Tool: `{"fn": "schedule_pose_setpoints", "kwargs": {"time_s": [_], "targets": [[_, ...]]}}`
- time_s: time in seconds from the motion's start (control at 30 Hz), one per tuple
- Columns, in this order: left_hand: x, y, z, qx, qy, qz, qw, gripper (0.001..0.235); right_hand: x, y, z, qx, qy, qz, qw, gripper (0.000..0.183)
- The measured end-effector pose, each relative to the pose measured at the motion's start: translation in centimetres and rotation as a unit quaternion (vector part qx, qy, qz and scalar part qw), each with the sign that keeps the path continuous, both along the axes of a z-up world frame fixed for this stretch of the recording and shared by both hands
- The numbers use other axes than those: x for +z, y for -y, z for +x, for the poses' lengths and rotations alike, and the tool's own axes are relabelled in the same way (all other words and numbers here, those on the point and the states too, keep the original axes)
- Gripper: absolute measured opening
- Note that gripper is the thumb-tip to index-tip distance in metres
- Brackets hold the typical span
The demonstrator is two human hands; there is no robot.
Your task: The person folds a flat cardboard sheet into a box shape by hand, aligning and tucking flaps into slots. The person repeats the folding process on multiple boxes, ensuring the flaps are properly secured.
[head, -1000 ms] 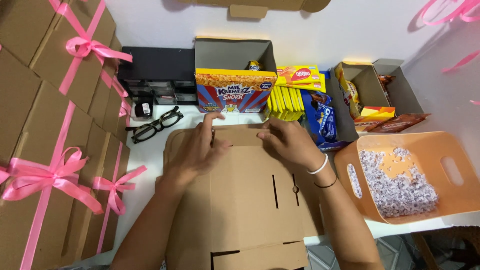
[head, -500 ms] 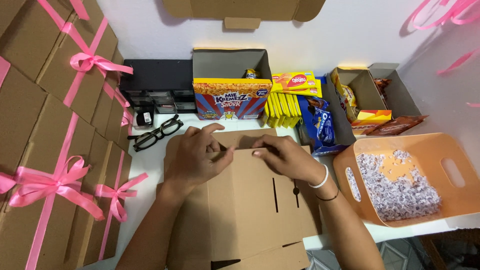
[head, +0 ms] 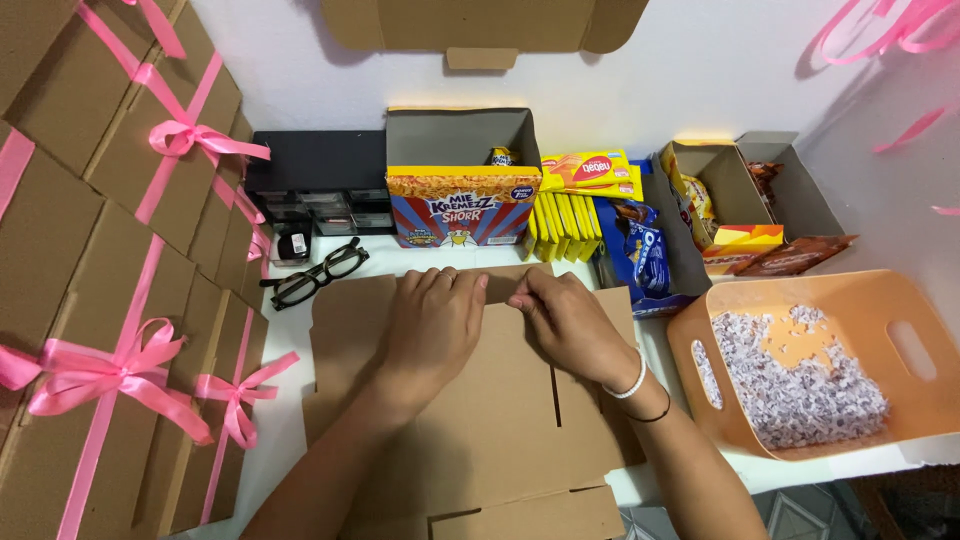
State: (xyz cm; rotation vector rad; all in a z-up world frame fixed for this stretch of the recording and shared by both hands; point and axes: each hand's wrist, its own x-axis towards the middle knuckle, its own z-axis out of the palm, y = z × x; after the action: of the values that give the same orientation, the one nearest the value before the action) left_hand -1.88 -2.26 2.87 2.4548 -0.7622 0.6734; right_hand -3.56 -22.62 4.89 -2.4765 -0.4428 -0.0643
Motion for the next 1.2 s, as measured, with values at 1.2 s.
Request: {"fn": "schedule_pose_setpoints", "kwargs": {"time_s": [1.2], "targets": [[-3.9,2.8,3.7,-0.051,-0.142,-0.13,0.98,0.045,-3.7,-3.2,4.6,-0.109,0.078,-0.061,0.989,0.045]]}}
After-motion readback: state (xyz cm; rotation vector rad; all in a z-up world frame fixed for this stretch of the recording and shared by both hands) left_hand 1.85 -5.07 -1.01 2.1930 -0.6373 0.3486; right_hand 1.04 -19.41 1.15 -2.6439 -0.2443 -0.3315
